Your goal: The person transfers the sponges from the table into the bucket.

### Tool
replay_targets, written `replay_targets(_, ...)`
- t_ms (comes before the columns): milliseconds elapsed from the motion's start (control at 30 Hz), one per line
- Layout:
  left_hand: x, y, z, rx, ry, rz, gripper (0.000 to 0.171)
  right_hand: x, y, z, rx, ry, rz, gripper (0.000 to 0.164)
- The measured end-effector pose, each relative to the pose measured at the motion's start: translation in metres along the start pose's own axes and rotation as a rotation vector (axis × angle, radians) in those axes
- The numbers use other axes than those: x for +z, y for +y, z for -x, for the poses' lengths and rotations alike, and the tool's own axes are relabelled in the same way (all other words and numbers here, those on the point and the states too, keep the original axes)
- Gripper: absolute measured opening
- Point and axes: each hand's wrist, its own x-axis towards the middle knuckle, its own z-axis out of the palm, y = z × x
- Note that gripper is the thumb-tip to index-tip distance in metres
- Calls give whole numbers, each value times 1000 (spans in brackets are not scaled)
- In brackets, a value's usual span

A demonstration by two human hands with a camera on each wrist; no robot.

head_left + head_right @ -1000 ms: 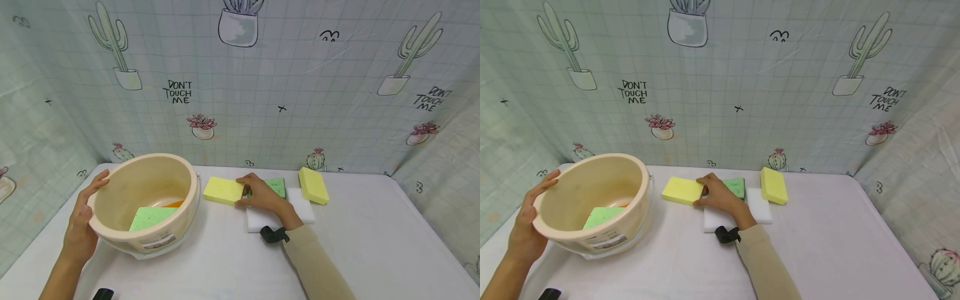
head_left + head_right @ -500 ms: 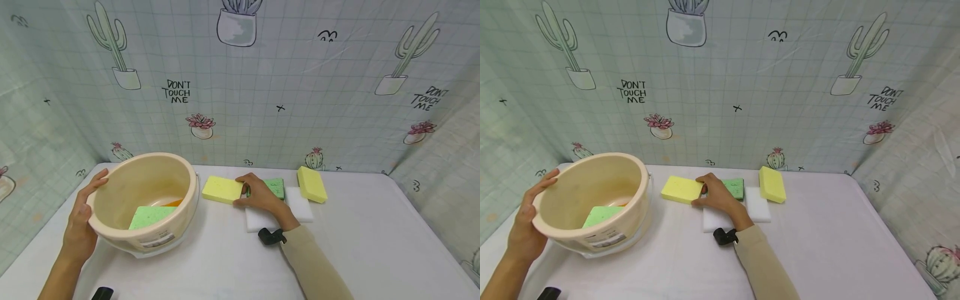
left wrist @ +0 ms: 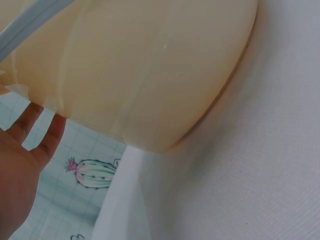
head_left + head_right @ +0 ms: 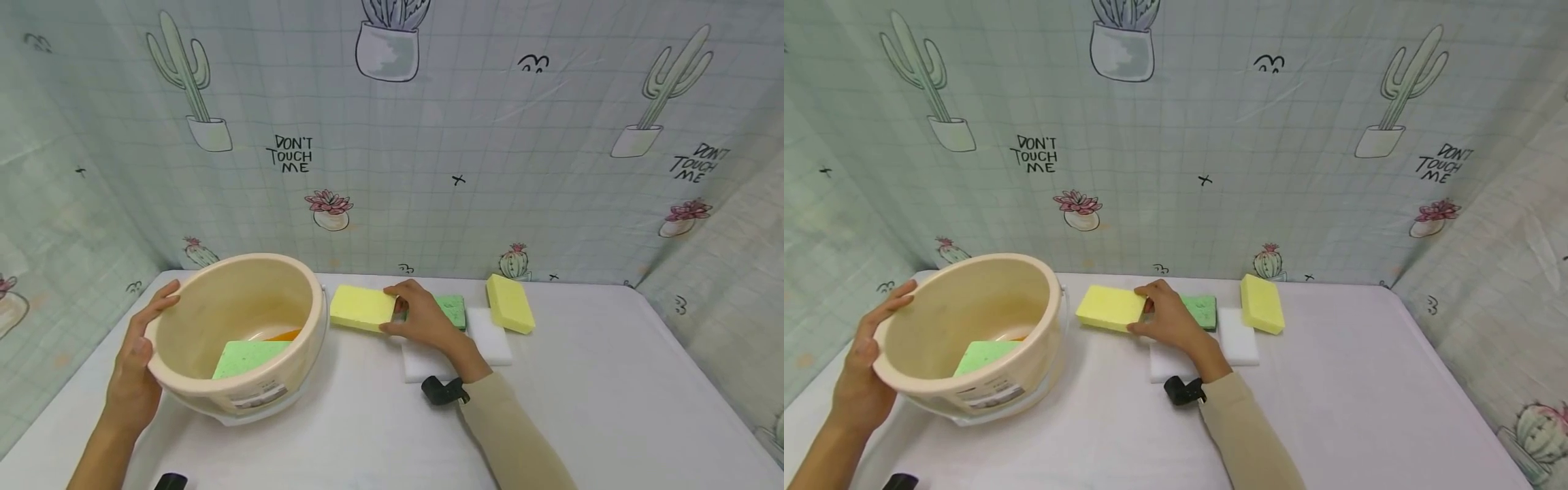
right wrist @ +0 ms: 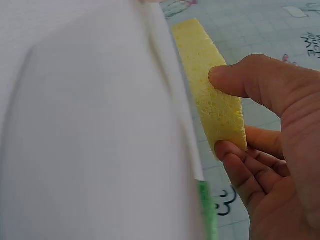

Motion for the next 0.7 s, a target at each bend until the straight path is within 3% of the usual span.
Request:
replay_targets(200, 0, -2, -1, 22, -9, 15, 50, -17, -13, 1, -32, 68, -46, 61)
replay_targets(700, 1, -2, 0, 46, -19, 22, 49, -51, -58, -1, -58, 151, 35, 63)
